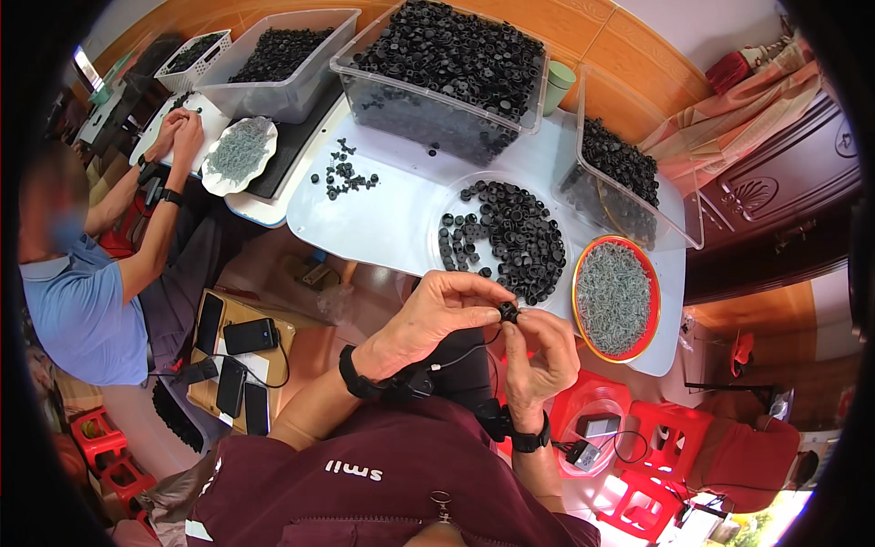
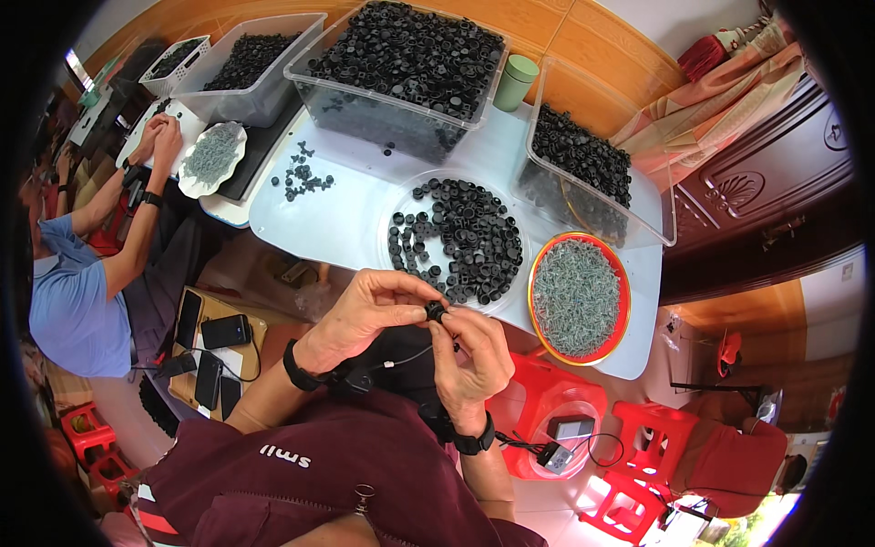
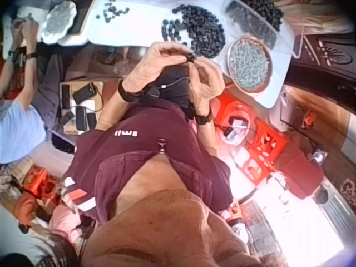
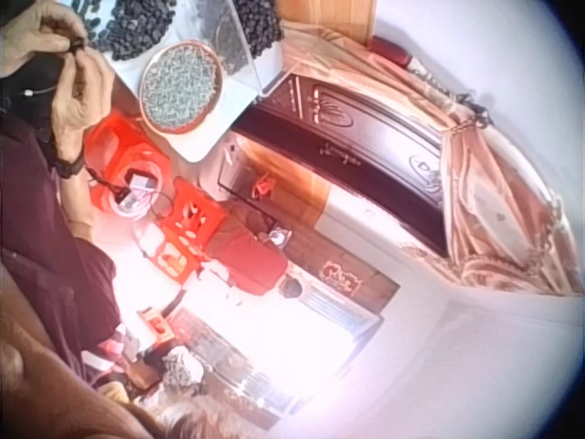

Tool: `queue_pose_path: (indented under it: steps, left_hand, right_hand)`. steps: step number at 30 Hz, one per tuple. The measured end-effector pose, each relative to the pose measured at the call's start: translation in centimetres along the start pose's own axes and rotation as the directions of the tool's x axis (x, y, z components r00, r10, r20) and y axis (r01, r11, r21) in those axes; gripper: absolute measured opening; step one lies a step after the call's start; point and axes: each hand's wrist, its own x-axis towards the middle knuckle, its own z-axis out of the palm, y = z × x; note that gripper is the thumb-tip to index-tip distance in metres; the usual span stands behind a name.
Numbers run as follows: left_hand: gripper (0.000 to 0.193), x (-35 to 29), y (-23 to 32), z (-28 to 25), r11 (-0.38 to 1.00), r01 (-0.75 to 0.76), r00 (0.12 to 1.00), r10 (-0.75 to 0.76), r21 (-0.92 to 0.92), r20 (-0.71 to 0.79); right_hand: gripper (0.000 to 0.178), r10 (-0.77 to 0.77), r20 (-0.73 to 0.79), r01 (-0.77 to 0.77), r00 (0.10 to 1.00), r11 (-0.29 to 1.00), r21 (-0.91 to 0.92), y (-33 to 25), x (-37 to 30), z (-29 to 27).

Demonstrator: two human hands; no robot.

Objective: Sorting and assembling small black plastic components and metal rings on a workshop table.

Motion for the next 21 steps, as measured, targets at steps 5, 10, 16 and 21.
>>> queue_pose_path:
  steps: [5,10,16,21]
  left_hand:
    - [0.022,-0.1,0.0,0.2,1.000,-0.004,1.000,0.005,0.023,-0.014]
    - [0.021,-0.3,0.4,0.7,0.999,-0.003,1.000,0.004,0.033,-0.026]
    - [0.022,-0.4,0.8,1.1,0.996,0.009,0.999,-0.005,0.089,-0.050]
    - [0.022,-0.4,0.5,0.9,0.997,-0.003,0.997,0.009,0.075,-0.073]
  right_hand:
    - [0.022,-0.036,0.004,0.036,0.999,0.999,-0.005,0.3,0.0,-0.2]
    - [0.021,-0.068,0.021,0.069,0.997,0.997,-0.042,0.1,0.2,-0.4]
    - [0.020,0.023,0.002,-0.023,1.000,0.999,0.033,0.2,0.0,-0.5]
    - [0.020,-0.005,0.010,0.005,1.000,1.000,0.023,0.3,0.2,-0.4]
